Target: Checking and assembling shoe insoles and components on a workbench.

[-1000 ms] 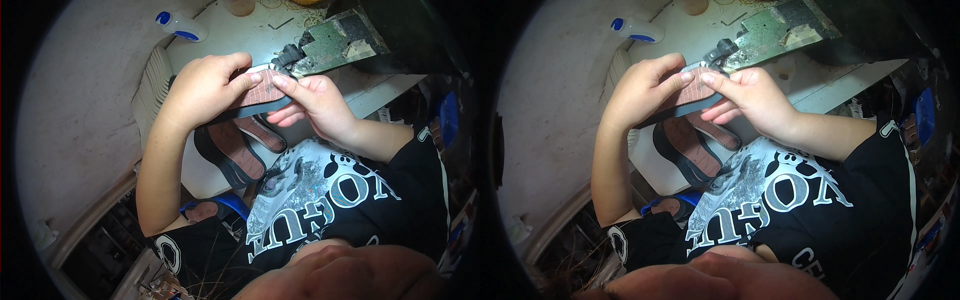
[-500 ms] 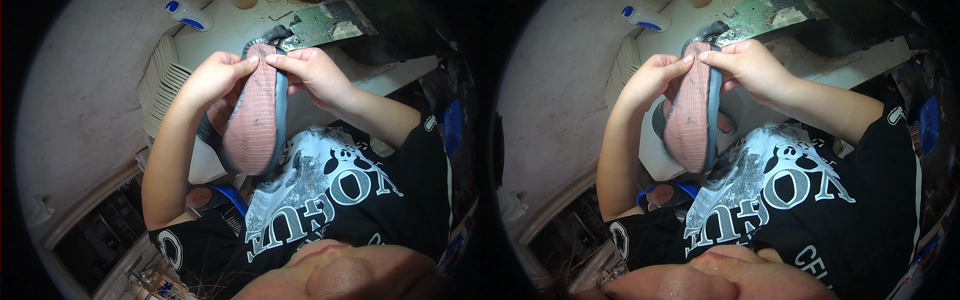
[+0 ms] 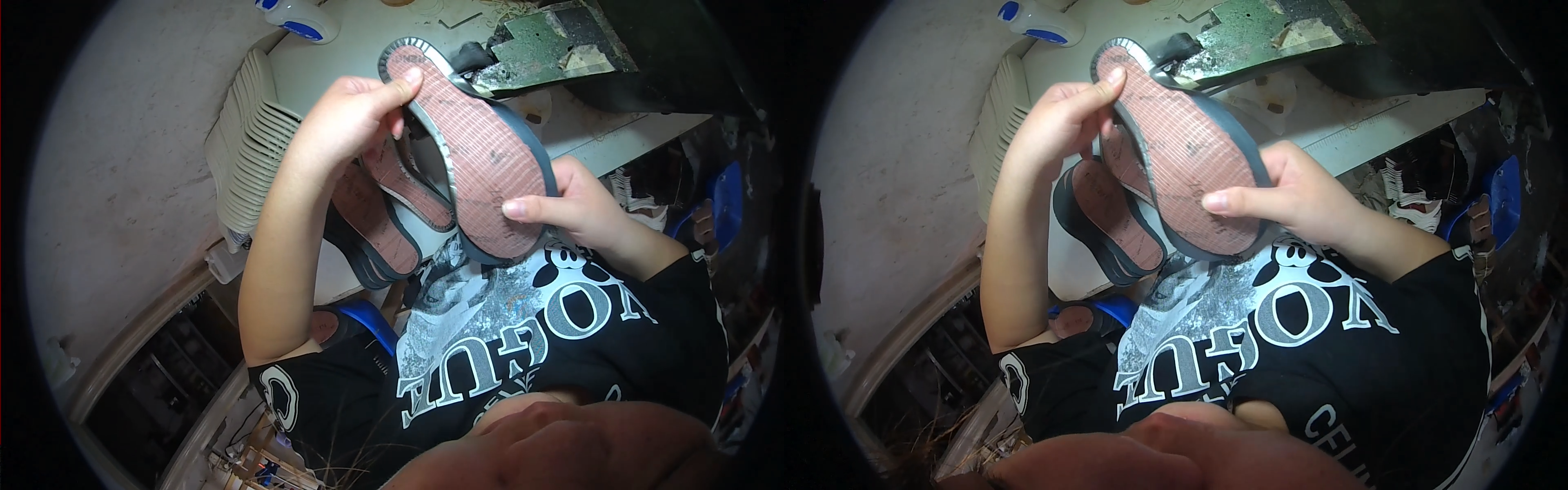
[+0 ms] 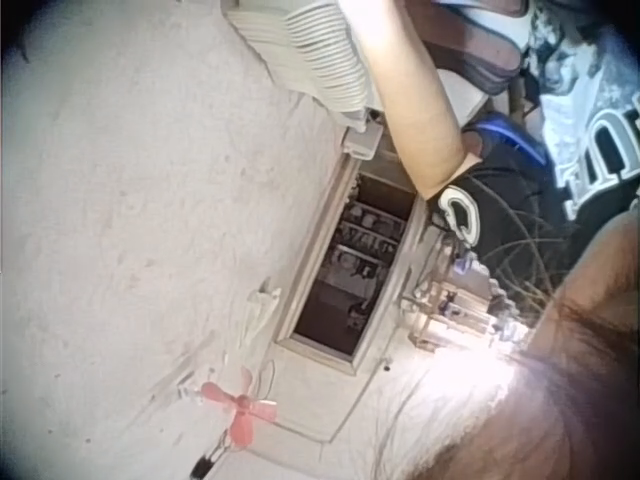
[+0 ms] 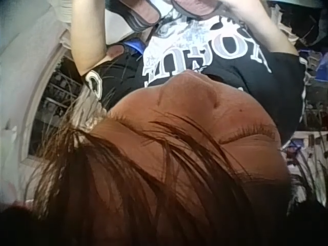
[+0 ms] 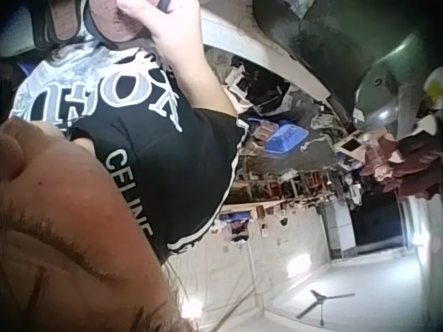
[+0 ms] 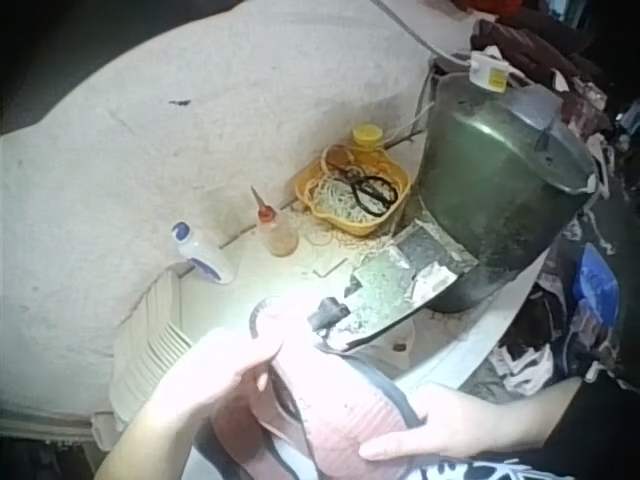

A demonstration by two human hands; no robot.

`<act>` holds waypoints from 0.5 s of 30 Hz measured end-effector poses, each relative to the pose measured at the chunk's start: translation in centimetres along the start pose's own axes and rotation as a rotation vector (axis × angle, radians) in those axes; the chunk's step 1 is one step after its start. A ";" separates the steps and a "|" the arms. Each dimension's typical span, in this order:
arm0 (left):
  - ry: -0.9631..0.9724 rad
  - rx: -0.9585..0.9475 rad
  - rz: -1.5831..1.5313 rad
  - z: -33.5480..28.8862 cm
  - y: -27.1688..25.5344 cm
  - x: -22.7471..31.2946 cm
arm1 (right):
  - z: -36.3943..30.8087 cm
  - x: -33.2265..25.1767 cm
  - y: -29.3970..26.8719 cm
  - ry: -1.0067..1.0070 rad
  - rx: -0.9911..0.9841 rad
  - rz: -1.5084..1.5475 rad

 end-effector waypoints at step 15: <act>0.253 -0.077 -0.565 0.0 0.2 -2.0 | 7.0 -0.4 3.9 -0.303 0.181 0.253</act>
Point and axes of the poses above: each hand's wrist, its own z-axis towards the middle knuckle, its own y-axis out of the palm, x = y × z, the point moved 1 cm from there along z, towards the middle knuckle, and after that the axes turned 2 degrees about x, right-handed, at the moved point
